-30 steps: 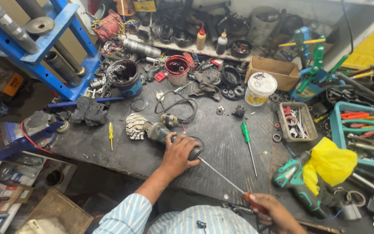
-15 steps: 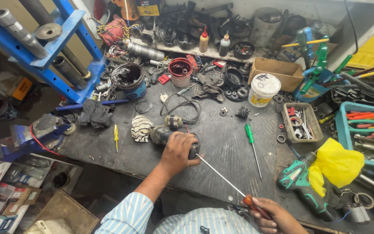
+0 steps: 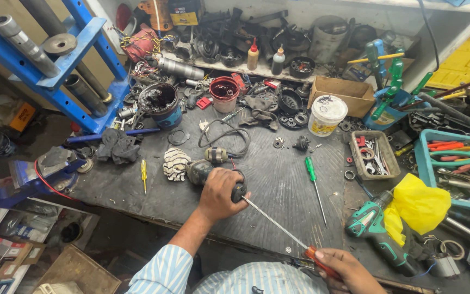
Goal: The person disassembles a handheld electric tool on a cluttered workbench. They use a screwdriver to remove screws from the tool's housing, separate the casing halves, and place the screws and components on the table.
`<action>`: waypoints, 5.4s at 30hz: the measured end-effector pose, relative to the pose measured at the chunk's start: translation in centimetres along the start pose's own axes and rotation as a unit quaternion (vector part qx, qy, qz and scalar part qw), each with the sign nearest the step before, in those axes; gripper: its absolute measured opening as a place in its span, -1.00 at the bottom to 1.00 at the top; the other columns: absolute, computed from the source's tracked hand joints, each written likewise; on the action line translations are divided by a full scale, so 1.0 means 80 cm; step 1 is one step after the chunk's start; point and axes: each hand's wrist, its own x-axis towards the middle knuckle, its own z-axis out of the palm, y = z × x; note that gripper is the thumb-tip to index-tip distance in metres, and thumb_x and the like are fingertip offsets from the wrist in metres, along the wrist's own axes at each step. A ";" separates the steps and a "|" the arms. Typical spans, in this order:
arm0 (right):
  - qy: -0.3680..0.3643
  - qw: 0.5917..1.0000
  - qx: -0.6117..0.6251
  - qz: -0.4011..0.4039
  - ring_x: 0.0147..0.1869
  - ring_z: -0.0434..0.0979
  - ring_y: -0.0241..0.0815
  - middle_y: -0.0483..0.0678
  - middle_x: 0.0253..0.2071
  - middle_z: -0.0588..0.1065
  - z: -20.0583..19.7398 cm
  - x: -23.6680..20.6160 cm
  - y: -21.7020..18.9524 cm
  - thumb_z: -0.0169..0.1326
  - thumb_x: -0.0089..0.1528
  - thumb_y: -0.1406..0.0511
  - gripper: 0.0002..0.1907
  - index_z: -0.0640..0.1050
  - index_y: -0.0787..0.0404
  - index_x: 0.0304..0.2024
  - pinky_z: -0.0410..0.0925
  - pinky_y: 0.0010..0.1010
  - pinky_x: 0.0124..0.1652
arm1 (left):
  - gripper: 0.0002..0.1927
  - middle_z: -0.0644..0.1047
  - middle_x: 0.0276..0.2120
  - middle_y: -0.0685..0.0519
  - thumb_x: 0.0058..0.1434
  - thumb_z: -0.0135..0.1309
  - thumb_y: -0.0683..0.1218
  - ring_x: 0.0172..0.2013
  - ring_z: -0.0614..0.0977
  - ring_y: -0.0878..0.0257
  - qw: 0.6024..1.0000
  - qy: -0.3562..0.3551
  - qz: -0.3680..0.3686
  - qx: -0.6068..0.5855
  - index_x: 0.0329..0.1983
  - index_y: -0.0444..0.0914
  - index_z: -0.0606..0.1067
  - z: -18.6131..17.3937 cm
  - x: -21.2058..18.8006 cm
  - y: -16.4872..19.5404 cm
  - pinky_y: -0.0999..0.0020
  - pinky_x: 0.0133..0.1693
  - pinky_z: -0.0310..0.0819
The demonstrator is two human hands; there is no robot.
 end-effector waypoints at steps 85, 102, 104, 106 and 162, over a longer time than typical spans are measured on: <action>0.095 0.987 0.118 0.045 -0.69 0.06 -0.48 -0.25 -0.63 0.23 -0.033 -0.062 0.063 0.07 0.39 0.07 -0.51 0.45 0.43 0.02 0.00 -0.59 -0.68 | -0.88 0.53 -0.25 0.22 0.20 0.10 0.04 -0.06 0.52 0.21 0.937 -0.293 0.190 0.027 -0.30 -0.06 0.56 0.047 0.013 0.051 0.24 -0.08 0.36; 0.073 0.992 0.091 0.037 -0.68 0.10 -0.47 -0.25 -0.62 0.25 -0.015 -0.080 0.066 0.09 0.35 0.06 -0.51 0.47 0.41 0.01 0.02 -0.58 -0.67 | -0.87 0.55 -0.29 0.27 0.18 0.03 0.00 0.00 0.51 0.23 0.935 -0.285 0.204 0.048 -0.30 -0.02 0.59 0.044 -0.002 0.079 0.23 -0.05 0.35; 0.143 0.987 -0.056 -0.038 -0.68 0.10 -0.47 -0.25 -0.62 0.26 -0.012 -0.078 0.072 0.09 0.35 0.06 -0.51 0.48 0.41 0.01 0.03 -0.58 -0.67 | -0.87 0.54 -0.28 0.26 0.21 0.04 0.02 0.00 0.51 0.21 0.933 -0.292 0.203 0.046 -0.30 -0.03 0.58 0.046 -0.002 0.080 0.23 -0.06 0.35; 0.232 0.934 -0.232 -0.139 -0.68 0.11 -0.47 -0.25 -0.62 0.26 -0.007 -0.079 0.079 0.09 0.35 0.06 -0.51 0.48 0.40 0.01 0.03 -0.58 -0.67 | -0.87 0.55 -0.27 0.24 0.22 0.05 0.03 -0.01 0.51 0.20 0.931 -0.302 0.200 0.041 -0.29 -0.04 0.58 0.048 -0.004 0.081 0.23 -0.07 0.35; 0.340 0.842 -0.337 -0.249 -0.64 0.23 -0.45 -0.23 -0.58 0.34 0.009 -0.087 0.080 0.15 0.23 0.04 -0.49 0.56 0.34 -0.02 0.12 -0.57 -0.65 | -0.86 0.56 -0.28 0.25 0.20 0.07 0.05 -0.03 0.54 0.20 0.948 -0.260 0.183 0.014 -0.30 -0.02 0.61 0.047 -0.011 0.089 0.18 -0.03 0.36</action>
